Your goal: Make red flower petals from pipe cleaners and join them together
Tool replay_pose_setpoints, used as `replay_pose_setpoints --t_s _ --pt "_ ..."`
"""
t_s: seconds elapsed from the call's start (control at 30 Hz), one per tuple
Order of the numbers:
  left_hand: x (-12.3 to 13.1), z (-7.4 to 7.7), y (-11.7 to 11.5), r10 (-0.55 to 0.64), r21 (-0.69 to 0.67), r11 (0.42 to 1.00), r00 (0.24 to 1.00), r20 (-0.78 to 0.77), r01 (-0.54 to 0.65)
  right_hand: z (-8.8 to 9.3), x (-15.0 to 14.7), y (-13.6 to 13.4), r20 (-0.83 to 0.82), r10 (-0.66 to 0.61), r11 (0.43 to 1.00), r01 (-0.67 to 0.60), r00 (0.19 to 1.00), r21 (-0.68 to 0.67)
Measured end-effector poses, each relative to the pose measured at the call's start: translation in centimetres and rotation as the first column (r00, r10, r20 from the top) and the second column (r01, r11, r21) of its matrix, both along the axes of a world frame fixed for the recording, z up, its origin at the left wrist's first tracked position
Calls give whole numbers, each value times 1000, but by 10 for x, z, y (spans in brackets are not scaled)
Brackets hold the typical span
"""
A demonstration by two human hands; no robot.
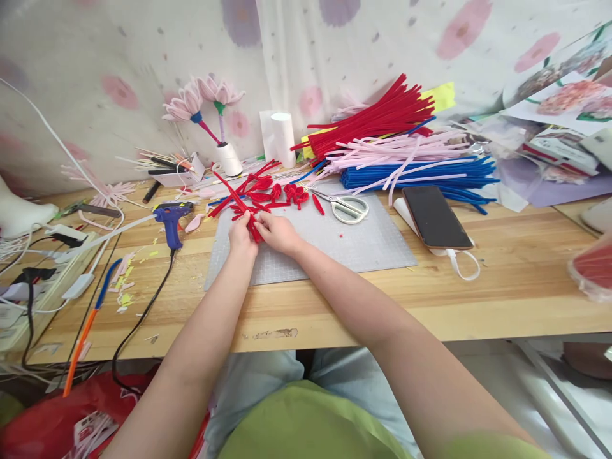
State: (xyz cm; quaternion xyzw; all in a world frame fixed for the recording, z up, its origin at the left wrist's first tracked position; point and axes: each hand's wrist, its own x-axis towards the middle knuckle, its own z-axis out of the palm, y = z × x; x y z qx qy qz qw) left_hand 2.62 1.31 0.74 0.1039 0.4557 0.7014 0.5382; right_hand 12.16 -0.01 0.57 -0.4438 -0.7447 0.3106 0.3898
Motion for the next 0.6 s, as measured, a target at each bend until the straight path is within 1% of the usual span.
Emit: replay_pose_setpoints --t_s 0.07,0.13,0.23,0.3,0.37,0.4,0.47,0.53,0.6 --pt "-2 1 1 -41 -16 999 998 48 42 2 -2 -1 33 -16 1000 15 999 14" --pt "-4 1 2 -68 1 998 997 46 68 1 -4 -2 21 -7 1000 7 1000 9" --pt "-5 0 2 -47 98 994 997 -57 52 -3 -3 -1 -68 36 998 -39 997 -53" --pt "-5 -1 2 -13 158 987 989 -147 37 -6 -2 1 -135 67 988 -85 989 -128" --pt "-4 -3 2 -6 185 982 975 -223 49 -8 0 3 -207 89 966 -135 974 -219" --pt "-5 -4 1 -15 184 981 969 -246 62 -8 1 4 -255 99 946 -170 962 -275" --pt "-6 -4 0 -52 160 983 966 -254 95 -6 4 4 -371 111 878 -266 922 -399" --pt "-9 -3 0 -83 117 987 975 -205 108 -1 6 4 -476 107 795 -362 873 -487" --pt "-11 -1 -1 -114 60 991 987 -115 121 3 7 2 -532 98 743 -417 841 -524"
